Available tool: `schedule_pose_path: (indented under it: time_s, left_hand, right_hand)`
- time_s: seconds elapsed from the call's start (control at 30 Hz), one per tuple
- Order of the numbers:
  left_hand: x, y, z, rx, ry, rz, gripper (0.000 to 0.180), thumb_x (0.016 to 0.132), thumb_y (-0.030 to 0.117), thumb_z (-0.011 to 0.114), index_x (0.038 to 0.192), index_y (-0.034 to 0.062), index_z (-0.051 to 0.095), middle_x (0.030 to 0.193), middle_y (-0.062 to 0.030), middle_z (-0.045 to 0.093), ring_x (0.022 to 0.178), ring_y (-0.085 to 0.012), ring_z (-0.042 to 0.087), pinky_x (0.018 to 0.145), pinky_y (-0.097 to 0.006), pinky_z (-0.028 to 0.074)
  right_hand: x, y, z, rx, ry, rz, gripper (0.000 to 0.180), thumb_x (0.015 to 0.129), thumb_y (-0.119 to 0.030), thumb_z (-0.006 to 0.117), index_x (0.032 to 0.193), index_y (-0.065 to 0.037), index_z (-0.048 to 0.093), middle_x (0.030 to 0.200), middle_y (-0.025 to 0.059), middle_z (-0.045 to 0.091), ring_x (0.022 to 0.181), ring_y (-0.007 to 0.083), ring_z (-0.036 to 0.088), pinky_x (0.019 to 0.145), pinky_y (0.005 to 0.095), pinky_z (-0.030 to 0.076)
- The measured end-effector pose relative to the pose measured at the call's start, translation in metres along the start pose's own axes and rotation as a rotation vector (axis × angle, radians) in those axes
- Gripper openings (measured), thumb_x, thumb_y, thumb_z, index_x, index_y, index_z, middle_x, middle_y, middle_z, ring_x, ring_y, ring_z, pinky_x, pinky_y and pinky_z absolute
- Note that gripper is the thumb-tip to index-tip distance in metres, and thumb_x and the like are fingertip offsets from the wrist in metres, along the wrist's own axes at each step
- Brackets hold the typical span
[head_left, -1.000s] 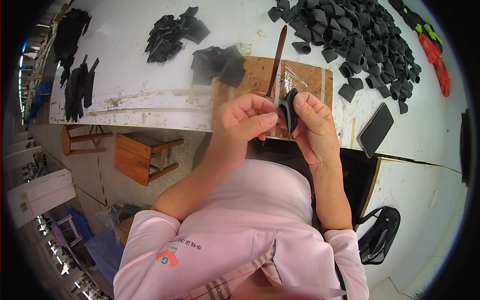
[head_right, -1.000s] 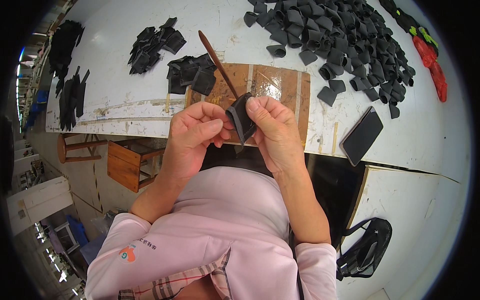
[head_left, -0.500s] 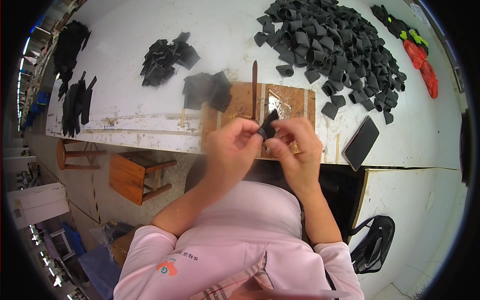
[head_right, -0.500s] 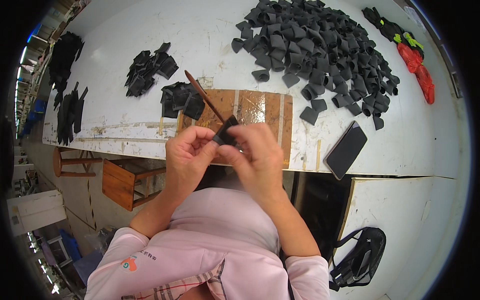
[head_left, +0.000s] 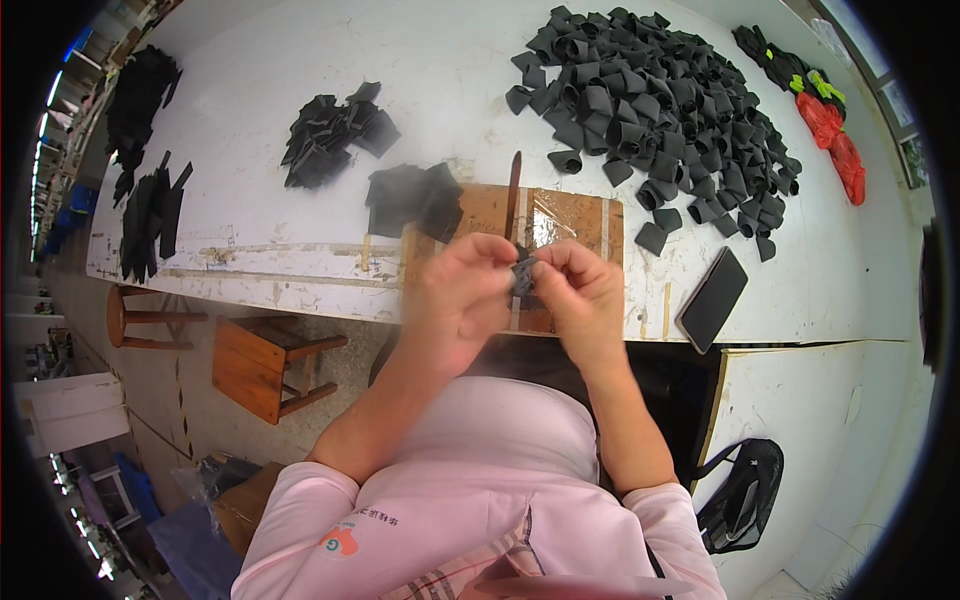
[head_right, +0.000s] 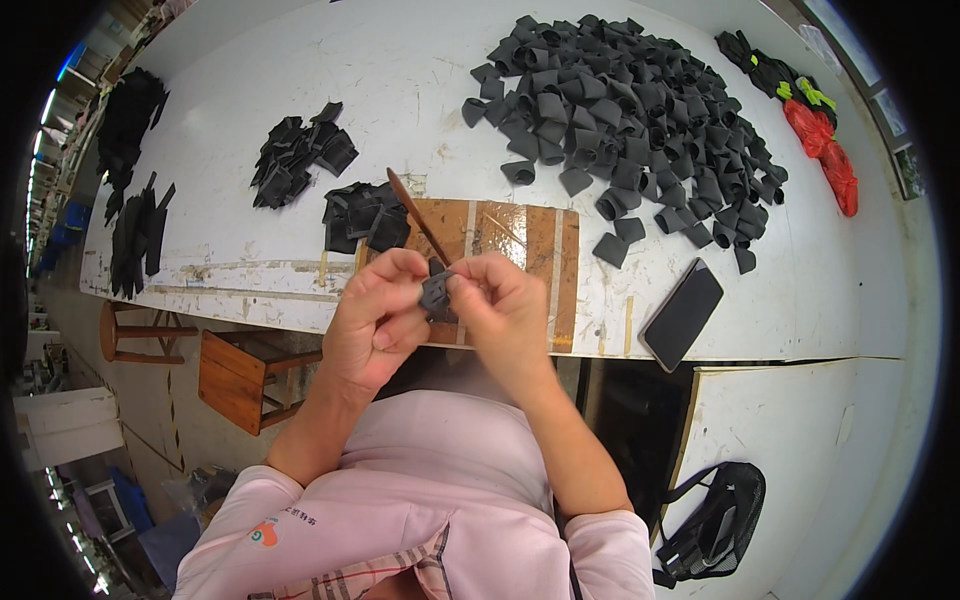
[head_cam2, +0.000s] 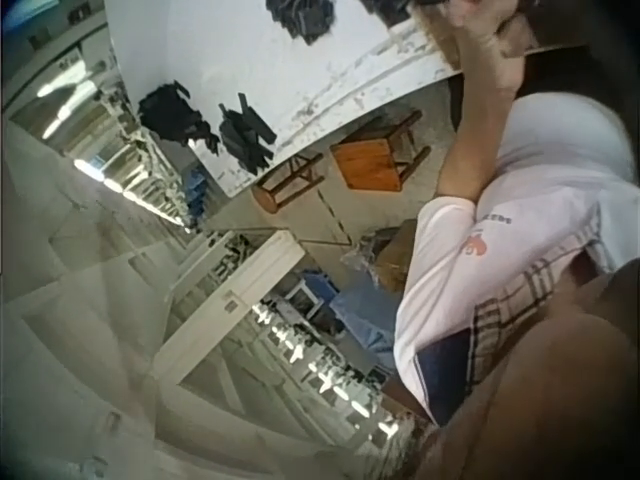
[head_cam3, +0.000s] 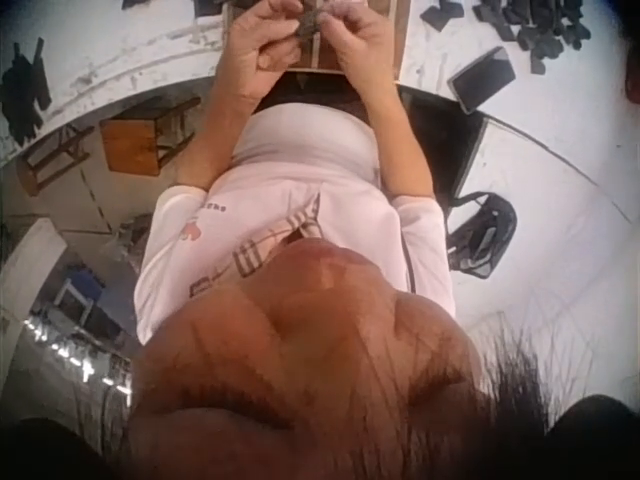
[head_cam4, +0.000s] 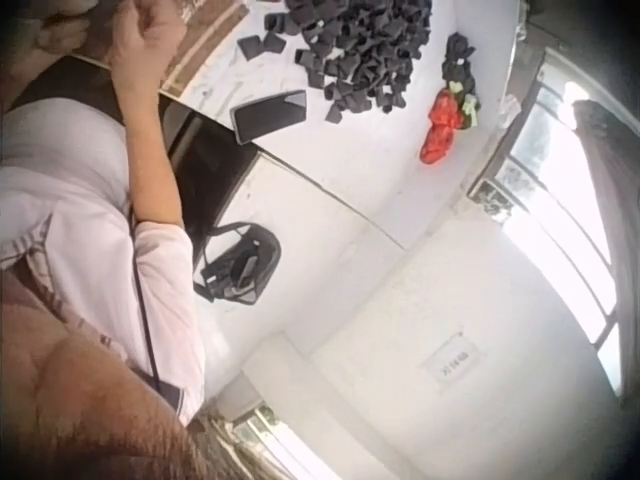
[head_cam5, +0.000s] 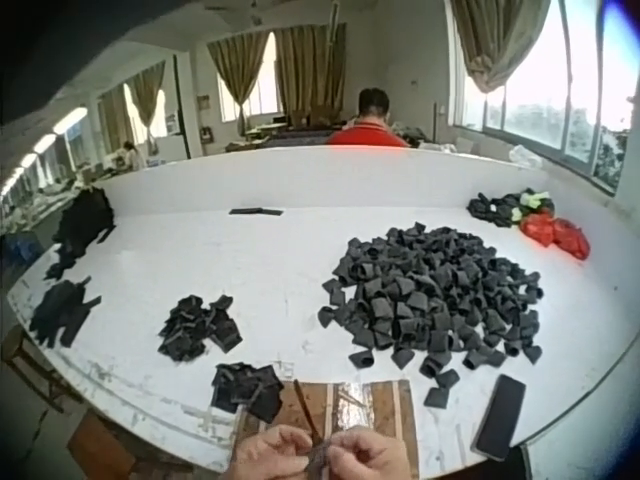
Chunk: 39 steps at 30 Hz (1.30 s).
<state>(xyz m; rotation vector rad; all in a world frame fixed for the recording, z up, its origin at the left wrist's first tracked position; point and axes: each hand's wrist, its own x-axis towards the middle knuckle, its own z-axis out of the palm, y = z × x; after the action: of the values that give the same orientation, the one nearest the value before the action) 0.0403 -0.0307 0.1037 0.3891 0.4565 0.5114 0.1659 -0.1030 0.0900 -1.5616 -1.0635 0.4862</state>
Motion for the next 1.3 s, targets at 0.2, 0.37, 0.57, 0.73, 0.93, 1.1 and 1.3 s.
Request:
schedule_pose_path:
  time_s: [0.2,0.37,0.57,0.73,0.93,1.1,1.3]
  left_hand:
    - [0.005,-0.014,0.003,1.026,0.212,0.818,0.009,0.075,-0.005,0.049,0.084,-0.0007,0.052,0.069,-0.0028,0.053,0.043,-0.0027,0.040,0.038,-0.018,0.031]
    - [0.001,0.012,0.019,0.312,0.168,0.398,0.011,0.077,-0.004,0.047,0.086,-0.0001,0.052,0.066,-0.0047,0.053,0.039,-0.0018,0.037,0.033,-0.017,0.027]
    - [0.018,0.054,0.025,-0.401,-0.295,-0.090,0.014,0.084,-0.002,0.041,0.095,0.0010,0.050,0.064,-0.0038,0.053,0.032,-0.0024,0.030,0.030,-0.017,0.022]
    - [0.025,0.045,0.013,-0.255,-0.256,-0.022,0.014,0.083,0.000,0.044,0.095,0.0011,0.052,0.070,-0.0053,0.055,0.034,-0.0028,0.030,0.032,-0.017,0.023]
    - [0.028,0.042,0.005,-0.292,-0.270,-0.061,0.013,0.083,0.002,0.046,0.095,0.0004,0.052,0.073,-0.0049,0.056,0.038,-0.0023,0.033,0.035,-0.017,0.024]
    - [0.020,0.033,0.026,0.564,0.095,0.536,0.026,0.079,0.000,0.053,0.105,-0.0026,0.050,0.086,-0.0070,0.057,0.067,-0.0095,0.054,0.058,-0.018,0.042]
    - [0.027,0.047,0.036,1.148,-0.103,1.083,0.026,0.076,-0.001,0.057,0.101,-0.0002,0.054,0.088,-0.0067,0.057,0.074,-0.0150,0.055,0.067,-0.022,0.043]
  right_hand:
    - [0.008,-0.006,0.002,1.317,-0.331,0.664,0.011,0.080,-0.013,0.059,0.077,-0.003,0.056,0.060,-0.0033,0.048,0.048,0.0038,0.036,0.043,0.0168,0.028]
    - [0.029,-0.035,-0.006,0.721,-0.370,0.424,0.021,0.083,-0.022,0.055,0.071,-0.005,0.052,0.059,-0.0031,0.042,0.050,0.0038,0.035,0.043,0.0163,0.025]
    - [0.079,-0.054,-0.014,0.640,-0.474,0.228,0.024,0.084,-0.026,0.055,0.074,-0.004,0.051,0.058,-0.0044,0.040,0.049,0.0037,0.033,0.042,0.0166,0.024]
    - [0.082,-0.028,-0.009,0.813,-0.564,0.310,0.026,0.082,-0.027,0.058,0.075,-0.004,0.051,0.059,-0.0035,0.041,0.050,0.0038,0.034,0.041,0.0169,0.026]
    - [0.084,-0.029,-0.005,0.717,-0.600,0.339,0.024,0.083,-0.026,0.056,0.073,-0.004,0.051,0.060,-0.0030,0.043,0.050,0.0036,0.035,0.042,0.0158,0.027]
    - [0.082,-0.037,-0.013,0.400,-0.381,0.100,0.021,0.082,-0.020,0.056,0.075,-0.001,0.054,0.060,-0.0006,0.047,0.052,0.0058,0.040,0.046,0.0193,0.033]
    - [0.056,-0.047,-0.015,-0.074,-0.023,-0.381,0.035,0.068,-0.022,0.069,0.093,-0.002,0.055,0.083,0.0090,0.053,0.067,0.0182,0.053,0.055,0.0269,0.042]
